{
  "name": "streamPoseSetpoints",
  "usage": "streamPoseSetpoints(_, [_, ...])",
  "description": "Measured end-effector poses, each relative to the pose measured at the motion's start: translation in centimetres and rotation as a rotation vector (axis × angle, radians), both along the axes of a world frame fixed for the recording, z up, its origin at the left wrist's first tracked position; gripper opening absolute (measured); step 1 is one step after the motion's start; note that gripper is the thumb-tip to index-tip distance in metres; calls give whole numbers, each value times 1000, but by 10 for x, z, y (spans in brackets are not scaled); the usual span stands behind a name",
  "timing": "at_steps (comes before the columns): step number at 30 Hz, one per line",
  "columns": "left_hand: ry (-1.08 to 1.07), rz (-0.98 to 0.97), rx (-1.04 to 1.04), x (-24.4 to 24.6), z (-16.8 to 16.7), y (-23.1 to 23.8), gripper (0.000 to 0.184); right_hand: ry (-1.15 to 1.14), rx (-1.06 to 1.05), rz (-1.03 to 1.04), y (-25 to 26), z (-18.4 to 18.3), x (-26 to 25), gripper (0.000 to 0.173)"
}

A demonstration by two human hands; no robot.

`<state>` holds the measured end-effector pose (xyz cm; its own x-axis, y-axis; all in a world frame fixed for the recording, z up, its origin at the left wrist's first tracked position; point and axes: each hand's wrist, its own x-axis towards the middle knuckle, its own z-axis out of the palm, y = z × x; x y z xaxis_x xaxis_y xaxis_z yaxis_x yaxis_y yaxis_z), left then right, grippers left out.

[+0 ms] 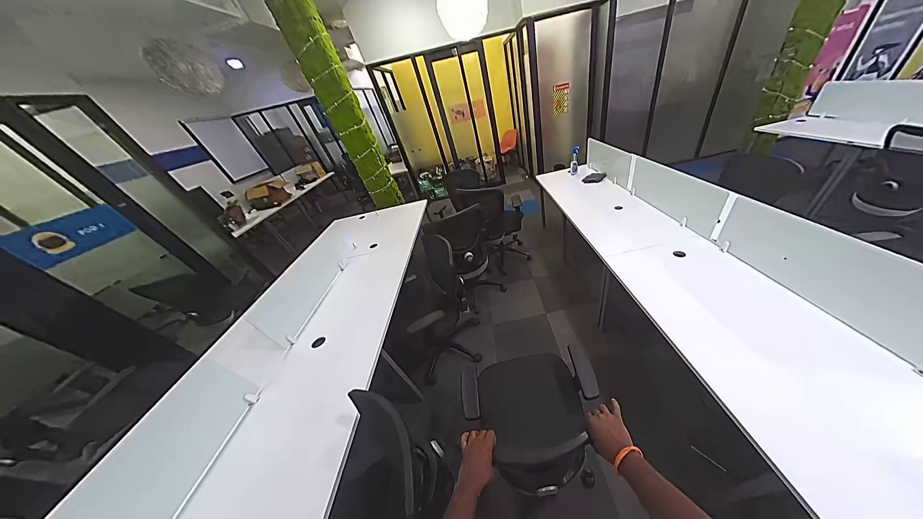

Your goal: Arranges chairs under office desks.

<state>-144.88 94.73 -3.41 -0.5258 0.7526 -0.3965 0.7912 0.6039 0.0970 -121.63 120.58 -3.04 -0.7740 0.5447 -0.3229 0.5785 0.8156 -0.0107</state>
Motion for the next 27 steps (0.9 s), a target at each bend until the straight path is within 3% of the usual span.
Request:
streamPoseSetpoints(3, [38,19,-94,-10,2,27,59,10,-62,66,25,-3,6,33])
streamPoseSetpoints(8, [54,-27,-112,-26,-3,59,44,-45,-159,130,57,7,12,55])
streamPoseSetpoints(11, [70,-94,-127,-40,-4,81,45,-17,-190,118,67,4,22,57])
streamPoseSetpoints(21, [-39,-417,-36,-79,-5,161,51,36,-210,-42,61,-2,56,48])
streamPoseSetpoints(27, [-85,-598,41,-96,-8,220,44,59,-154,-272,50,-6,62,53])
